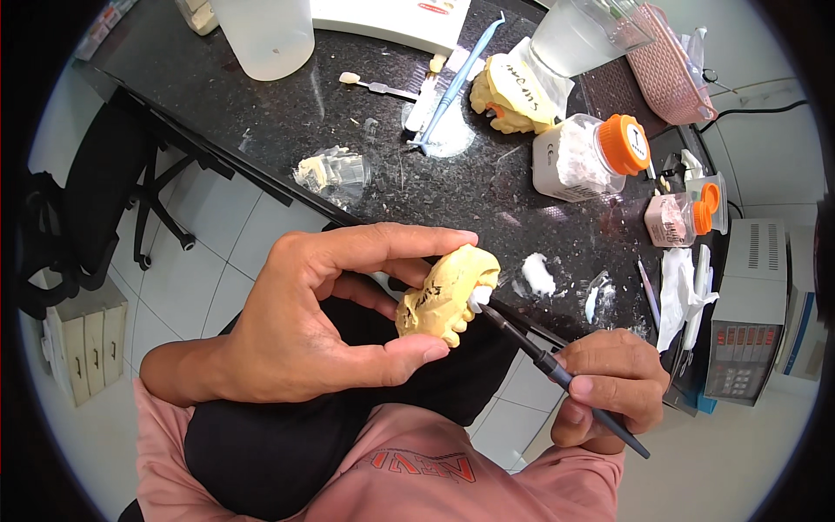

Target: Applying a white ceramic or opaque layer to a dental crown on a plaster model using a fine brush.

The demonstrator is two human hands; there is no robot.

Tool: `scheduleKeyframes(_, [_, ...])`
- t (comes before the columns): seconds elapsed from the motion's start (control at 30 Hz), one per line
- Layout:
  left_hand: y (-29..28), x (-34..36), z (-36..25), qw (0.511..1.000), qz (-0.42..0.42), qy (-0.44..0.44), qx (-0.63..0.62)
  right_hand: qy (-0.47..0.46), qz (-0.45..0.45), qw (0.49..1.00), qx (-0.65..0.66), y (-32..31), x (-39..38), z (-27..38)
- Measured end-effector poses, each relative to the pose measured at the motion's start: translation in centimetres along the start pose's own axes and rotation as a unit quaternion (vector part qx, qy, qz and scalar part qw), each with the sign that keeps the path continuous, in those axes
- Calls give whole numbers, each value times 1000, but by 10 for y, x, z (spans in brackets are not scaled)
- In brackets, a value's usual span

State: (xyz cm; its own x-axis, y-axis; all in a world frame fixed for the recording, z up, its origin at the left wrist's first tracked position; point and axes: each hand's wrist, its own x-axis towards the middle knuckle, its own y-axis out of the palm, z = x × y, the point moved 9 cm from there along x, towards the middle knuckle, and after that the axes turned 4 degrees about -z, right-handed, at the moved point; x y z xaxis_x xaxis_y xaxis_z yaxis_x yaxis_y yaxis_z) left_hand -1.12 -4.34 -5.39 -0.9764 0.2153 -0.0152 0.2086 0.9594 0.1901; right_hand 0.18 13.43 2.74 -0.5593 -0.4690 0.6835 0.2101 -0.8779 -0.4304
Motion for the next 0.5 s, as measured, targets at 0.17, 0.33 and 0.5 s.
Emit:
scheduleKeyframes(0.17, [0,0,0,1000,1,1,-1,-5,-1,1000,1,1,0,0])
scheduleKeyframes(0.33, [0,1,1,1000,1,-6,2,-11,-11,1000,1,-1,-1,2])
scheduleKeyframes(0.5, [0,0,0,1000,-2,-1,1,-15,3,1000,2,2,-1,2])
